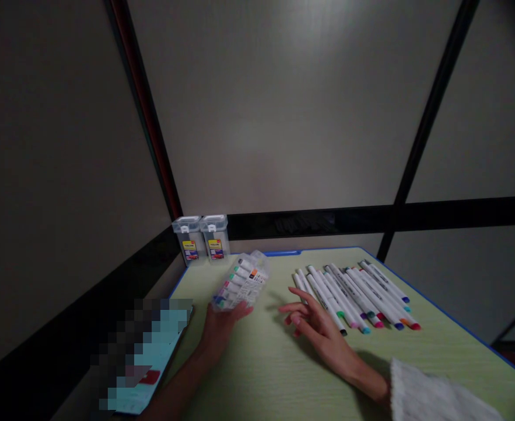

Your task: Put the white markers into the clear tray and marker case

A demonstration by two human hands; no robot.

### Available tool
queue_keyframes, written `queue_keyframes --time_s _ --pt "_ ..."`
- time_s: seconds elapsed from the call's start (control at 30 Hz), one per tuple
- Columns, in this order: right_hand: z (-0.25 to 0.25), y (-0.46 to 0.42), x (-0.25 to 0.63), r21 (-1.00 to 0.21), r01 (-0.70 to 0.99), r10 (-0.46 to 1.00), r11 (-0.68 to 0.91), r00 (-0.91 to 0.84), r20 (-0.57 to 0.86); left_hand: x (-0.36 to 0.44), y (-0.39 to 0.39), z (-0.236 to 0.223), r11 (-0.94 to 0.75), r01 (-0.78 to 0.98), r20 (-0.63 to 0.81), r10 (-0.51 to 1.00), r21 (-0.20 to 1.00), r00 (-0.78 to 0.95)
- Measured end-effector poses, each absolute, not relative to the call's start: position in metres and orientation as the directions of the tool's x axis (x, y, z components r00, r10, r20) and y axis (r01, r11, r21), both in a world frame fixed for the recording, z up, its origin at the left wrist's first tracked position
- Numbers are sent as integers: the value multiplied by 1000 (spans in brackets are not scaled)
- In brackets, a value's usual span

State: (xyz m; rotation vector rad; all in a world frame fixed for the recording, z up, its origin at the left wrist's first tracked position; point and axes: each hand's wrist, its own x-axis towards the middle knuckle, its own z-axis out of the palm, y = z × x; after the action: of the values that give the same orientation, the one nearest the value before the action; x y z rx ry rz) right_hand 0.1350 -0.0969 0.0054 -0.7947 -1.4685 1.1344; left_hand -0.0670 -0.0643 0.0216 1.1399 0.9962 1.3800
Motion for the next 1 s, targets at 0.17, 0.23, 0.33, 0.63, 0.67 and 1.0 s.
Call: queue_keyframes --time_s 0.17,0.23,0.33,0.63,0.67,1.0 --pt "4 -97 135 -932 -67 902 357 -234 362 -80 -59 17 -567 262 561 821 781 104" --pt "3 -98 135 -930 -45 900 365 -240 364 -87 -58 14 -703 384 667 703 599 246" --pt "3 -98 134 -926 -15 895 378 -249 369 -95 -56 10 -765 502 640 628 403 444" --pt "1 -99 134 -918 13 884 397 -274 379 -100 -48 3 -659 697 605 687 283 403" --pt "1 -99 134 -917 14 883 400 -274 381 -101 -47 2 -643 711 604 697 285 387" --pt "2 -100 133 -922 44 887 385 -294 356 -102 -45 6 -466 825 558 796 319 234"
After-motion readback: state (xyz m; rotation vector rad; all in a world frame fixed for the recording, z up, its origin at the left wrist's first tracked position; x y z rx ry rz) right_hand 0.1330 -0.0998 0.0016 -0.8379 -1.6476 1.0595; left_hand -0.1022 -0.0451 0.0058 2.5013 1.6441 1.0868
